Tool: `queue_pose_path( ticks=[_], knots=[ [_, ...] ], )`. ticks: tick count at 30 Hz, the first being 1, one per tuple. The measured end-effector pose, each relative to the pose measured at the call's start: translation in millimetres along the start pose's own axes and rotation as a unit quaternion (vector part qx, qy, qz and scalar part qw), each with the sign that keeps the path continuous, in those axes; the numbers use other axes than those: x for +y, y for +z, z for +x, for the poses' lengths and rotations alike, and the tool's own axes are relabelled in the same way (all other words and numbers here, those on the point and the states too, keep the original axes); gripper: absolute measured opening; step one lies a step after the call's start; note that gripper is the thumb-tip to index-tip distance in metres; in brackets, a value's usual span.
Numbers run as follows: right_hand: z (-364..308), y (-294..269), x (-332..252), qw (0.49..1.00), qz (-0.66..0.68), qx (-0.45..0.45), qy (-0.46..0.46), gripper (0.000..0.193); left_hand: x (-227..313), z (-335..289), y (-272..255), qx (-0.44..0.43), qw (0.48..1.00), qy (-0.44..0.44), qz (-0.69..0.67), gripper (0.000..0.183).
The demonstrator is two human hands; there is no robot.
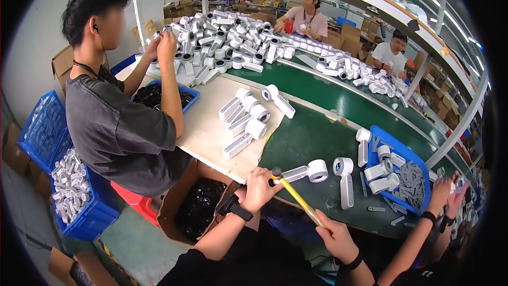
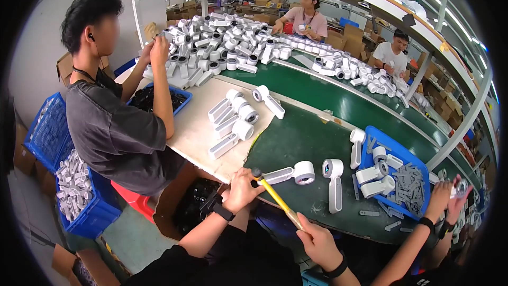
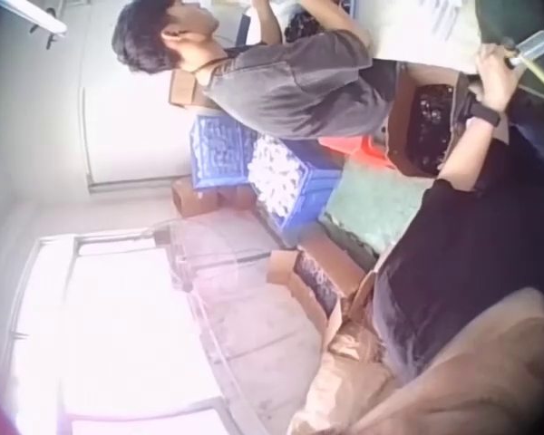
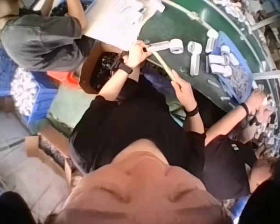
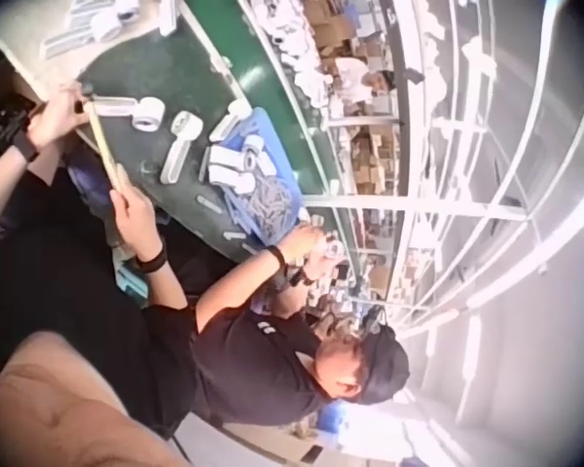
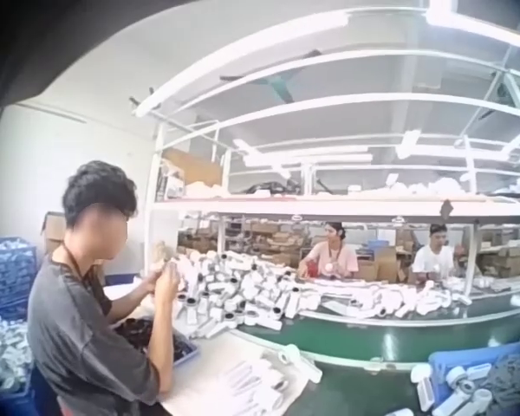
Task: The person assembles handheld fans by fitting a handle onto a fan head and tapping the joint with a yellow hammer. The person then places the assembled fan onto a table and repeats the process.
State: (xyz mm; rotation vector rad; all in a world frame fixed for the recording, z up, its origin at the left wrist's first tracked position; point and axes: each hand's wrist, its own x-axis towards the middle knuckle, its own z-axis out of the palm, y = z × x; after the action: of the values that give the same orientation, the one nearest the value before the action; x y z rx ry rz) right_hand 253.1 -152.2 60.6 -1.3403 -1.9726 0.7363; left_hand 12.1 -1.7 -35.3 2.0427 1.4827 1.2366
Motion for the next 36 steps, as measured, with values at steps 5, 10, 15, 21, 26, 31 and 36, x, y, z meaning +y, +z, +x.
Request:
queue_pose_path(
  ticks=[5,10,15,21,26,31,36],
  knots=[
    [-9,-7,-15,0.996,0.068,0.053,0.028,0.052,8,1,-5,0.007,1.000,0.007,-0.008,0.034],
    [-11,-3,11,0.998,0.024,0.046,0.018,0.051,4,3,-1,-0.001,1.000,0.001,0.001,0.034],
    [-13,-3,14,0.996,0.027,0.060,0.059,0.053,7,0,-2,0.019,0.999,0.027,0.009,0.032],
    [-21,-5,14,0.989,0.089,0.058,0.104,0.055,9,1,-4,0.017,1.000,0.026,0.006,0.032],
    [-12,0,-1,0.999,-0.008,0.011,0.041,0.052,6,3,-5,0.004,1.000,0.020,0.019,0.037],
    [-19,3,12,0.998,-0.003,0.066,0.011,0.053,9,0,-2,0.004,1.000,0.020,0.000,0.034],
    [-28,-8,15,0.985,0.033,0.146,0.083,0.052,9,-1,-3,0.003,1.000,0.021,-0.002,0.032]
  ],
)
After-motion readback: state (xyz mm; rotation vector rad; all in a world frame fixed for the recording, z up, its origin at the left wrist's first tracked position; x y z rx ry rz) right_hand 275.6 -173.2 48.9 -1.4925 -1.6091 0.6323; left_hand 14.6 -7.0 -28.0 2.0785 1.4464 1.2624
